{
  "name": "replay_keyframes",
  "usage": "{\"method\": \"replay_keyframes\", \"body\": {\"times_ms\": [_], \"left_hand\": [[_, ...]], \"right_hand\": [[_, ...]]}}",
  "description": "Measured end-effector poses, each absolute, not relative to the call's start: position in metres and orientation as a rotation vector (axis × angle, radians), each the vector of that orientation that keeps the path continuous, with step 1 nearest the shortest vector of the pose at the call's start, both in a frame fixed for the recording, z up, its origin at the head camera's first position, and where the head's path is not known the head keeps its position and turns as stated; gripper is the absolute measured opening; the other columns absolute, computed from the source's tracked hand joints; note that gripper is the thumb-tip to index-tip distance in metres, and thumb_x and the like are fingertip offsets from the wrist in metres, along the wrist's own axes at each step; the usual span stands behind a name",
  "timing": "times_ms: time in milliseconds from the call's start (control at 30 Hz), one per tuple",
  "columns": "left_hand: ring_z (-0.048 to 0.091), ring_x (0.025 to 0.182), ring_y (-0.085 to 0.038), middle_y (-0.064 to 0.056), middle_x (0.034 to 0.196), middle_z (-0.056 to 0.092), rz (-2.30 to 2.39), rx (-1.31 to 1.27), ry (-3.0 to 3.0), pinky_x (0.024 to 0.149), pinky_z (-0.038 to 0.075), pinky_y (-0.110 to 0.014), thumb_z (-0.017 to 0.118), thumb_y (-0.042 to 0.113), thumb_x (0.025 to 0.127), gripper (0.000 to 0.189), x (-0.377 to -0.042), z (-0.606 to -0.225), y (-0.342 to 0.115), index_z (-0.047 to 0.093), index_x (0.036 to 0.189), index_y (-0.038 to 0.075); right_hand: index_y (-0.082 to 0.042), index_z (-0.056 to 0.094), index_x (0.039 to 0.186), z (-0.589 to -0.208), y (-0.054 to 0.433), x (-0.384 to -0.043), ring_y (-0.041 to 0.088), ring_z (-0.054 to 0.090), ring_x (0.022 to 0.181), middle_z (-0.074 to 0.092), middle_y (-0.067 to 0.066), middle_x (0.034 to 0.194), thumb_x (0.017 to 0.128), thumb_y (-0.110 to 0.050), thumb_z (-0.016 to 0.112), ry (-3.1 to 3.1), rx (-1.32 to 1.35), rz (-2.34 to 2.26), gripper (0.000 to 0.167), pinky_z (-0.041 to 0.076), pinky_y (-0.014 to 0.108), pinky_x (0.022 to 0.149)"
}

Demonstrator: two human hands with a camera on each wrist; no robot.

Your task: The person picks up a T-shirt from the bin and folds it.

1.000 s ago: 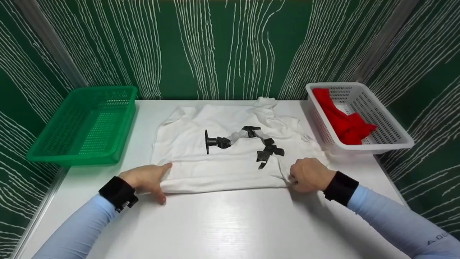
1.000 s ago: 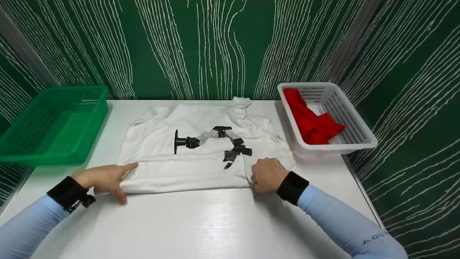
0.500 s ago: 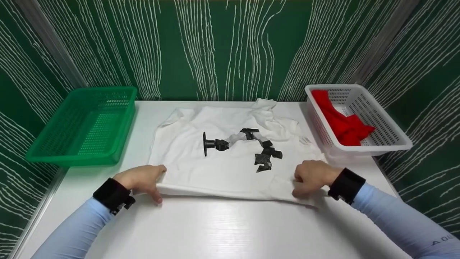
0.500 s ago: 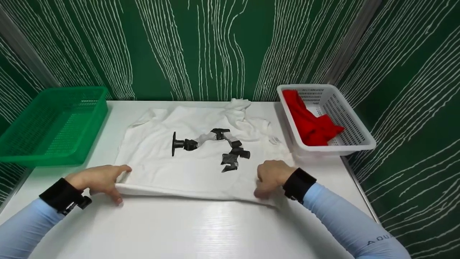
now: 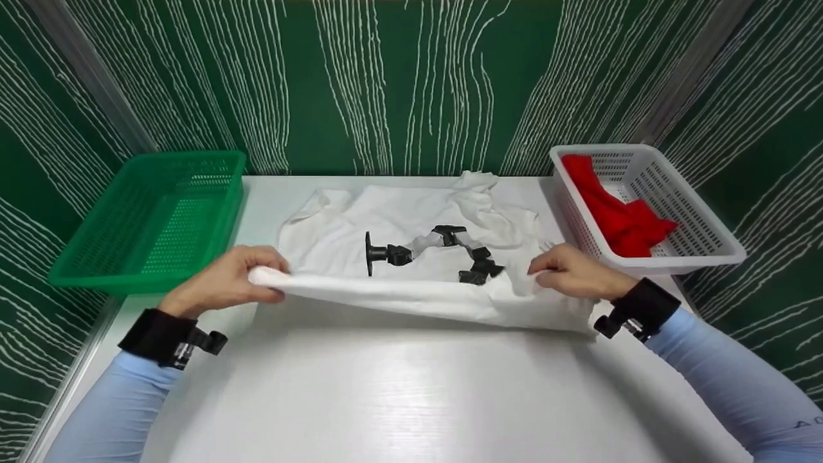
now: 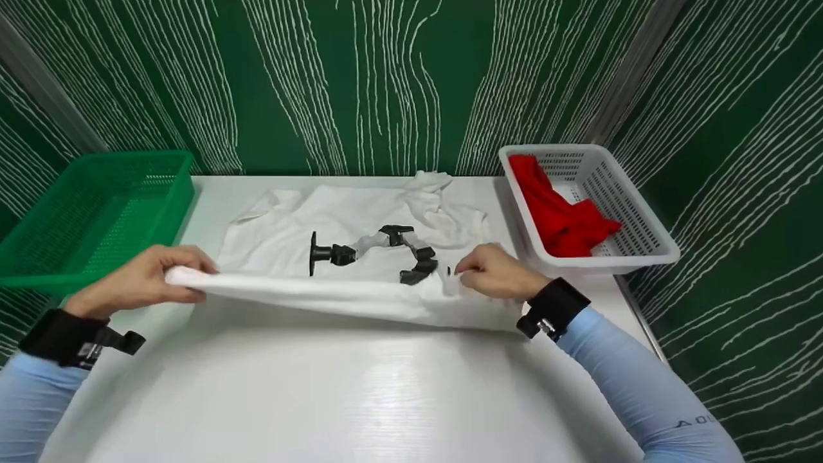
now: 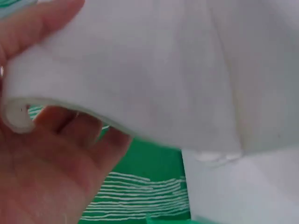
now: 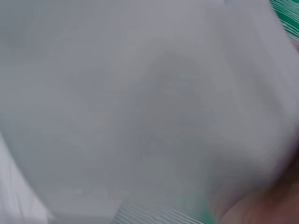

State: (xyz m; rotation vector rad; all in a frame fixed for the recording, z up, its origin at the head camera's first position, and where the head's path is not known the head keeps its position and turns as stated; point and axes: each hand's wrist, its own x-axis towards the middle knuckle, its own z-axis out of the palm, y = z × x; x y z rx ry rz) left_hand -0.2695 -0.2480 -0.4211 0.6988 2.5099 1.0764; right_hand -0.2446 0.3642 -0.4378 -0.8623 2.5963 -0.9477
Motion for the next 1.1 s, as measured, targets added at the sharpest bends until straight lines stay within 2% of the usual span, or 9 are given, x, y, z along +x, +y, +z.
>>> {"method": "replay_keyframes", "body": {"times_ms": [100,233,433,567,667,733,833,1000,1100], "left_hand": [[0.058,0.085,-0.011,0.005,0.092,0.069,0.87,0.686,2.277,0.074,0.046,-0.022,0.09,0.01,0.082,0.021,-0.271,-0.426,-0.251,0.079,0.099,0.006],[0.054,0.074,-0.006,0.012,0.077,0.06,0.645,0.61,2.095,0.066,0.043,-0.019,0.085,0.007,0.079,0.02,-0.275,-0.442,-0.254,0.074,0.094,0.0],[0.053,0.079,-0.011,0.007,0.083,0.061,0.815,0.57,2.277,0.071,0.043,-0.025,0.086,0.013,0.084,0.019,-0.281,-0.444,-0.267,0.074,0.096,0.004],[0.063,0.087,-0.01,0.005,0.094,0.069,1.129,0.441,2.381,0.077,0.055,-0.026,0.08,0.016,0.101,0.024,-0.288,-0.44,-0.273,0.073,0.115,-0.002],[0.07,0.092,-0.005,0.006,0.103,0.073,1.39,0.292,2.404,0.081,0.064,-0.026,0.071,0.017,0.11,0.037,-0.293,-0.442,-0.271,0.065,0.137,-0.007],[0.072,0.091,-0.003,0.007,0.105,0.074,1.517,0.19,2.434,0.079,0.065,-0.025,0.067,0.017,0.113,0.044,-0.298,-0.444,-0.267,0.059,0.149,-0.007],[0.071,0.086,-0.002,0.002,0.106,0.075,1.609,0.057,2.507,0.074,0.064,-0.024,0.061,0.019,0.115,0.048,-0.31,-0.448,-0.257,0.054,0.156,-0.005],[0.064,0.099,-0.014,-0.018,0.128,0.069,1.421,-0.027,2.604,0.079,0.053,-0.023,0.06,0.026,0.113,0.052,-0.332,-0.467,-0.241,0.053,0.153,-0.007],[0.062,0.113,-0.024,-0.027,0.14,0.064,1.286,-0.004,2.594,0.086,0.05,-0.027,0.066,0.03,0.11,0.055,-0.336,-0.483,-0.238,0.054,0.151,-0.005]], "right_hand": [[0.004,0.062,0.068,-0.438,0.358,-0.242,-0.004,0.037,0.057,0.045,-0.016,0.063,0.088,0.007,0.057,2.301,-0.801,-0.97,0.021,0.03,0.018,0.052],[0.008,0.038,0.064,-0.442,0.351,-0.234,-0.006,0.03,0.051,0.031,-0.018,0.056,0.082,0.006,0.053,2.099,-0.711,-0.836,0.024,0.02,0.017,0.048],[0.001,0.06,0.069,-0.429,0.357,-0.237,-0.004,0.045,0.051,0.047,-0.017,0.059,0.086,-0.004,0.065,2.207,-0.597,-0.773,0.019,0.035,0.015,0.048],[-0.006,0.074,0.082,-0.411,0.372,-0.256,0.0,0.048,0.062,0.053,-0.01,0.07,0.092,-0.003,0.069,2.414,-0.674,-0.793,0.012,0.042,0.019,0.058],[-0.003,0.083,0.103,-0.397,0.379,-0.274,0.004,0.052,0.071,0.065,-0.001,0.083,0.099,-0.002,0.069,2.644,-0.655,-0.789,0.015,0.046,0.021,0.065],[-0.002,0.084,0.116,-0.391,0.381,-0.289,0.008,0.056,0.075,0.073,0.006,0.093,0.102,-0.004,0.068,2.8,-0.592,-0.796,0.021,0.049,0.022,0.067],[0.001,0.082,0.122,-0.394,0.377,-0.314,0.02,0.063,0.082,0.079,0.016,0.102,0.103,-0.003,0.065,3.034,-0.54,-0.811,0.026,0.052,0.028,0.072],[0.004,0.063,0.148,-0.424,0.371,-0.339,0.051,0.07,0.116,0.068,0.034,0.143,0.102,-0.007,0.063,3.232,-0.382,-0.655,0.048,0.058,0.063,0.099],[0.007,0.049,0.157,-0.445,0.369,-0.337,0.062,0.067,0.123,0.063,0.04,0.147,0.1,-0.015,0.066,3.165,-0.278,-0.46,0.063,0.055,0.075,0.103]]}}
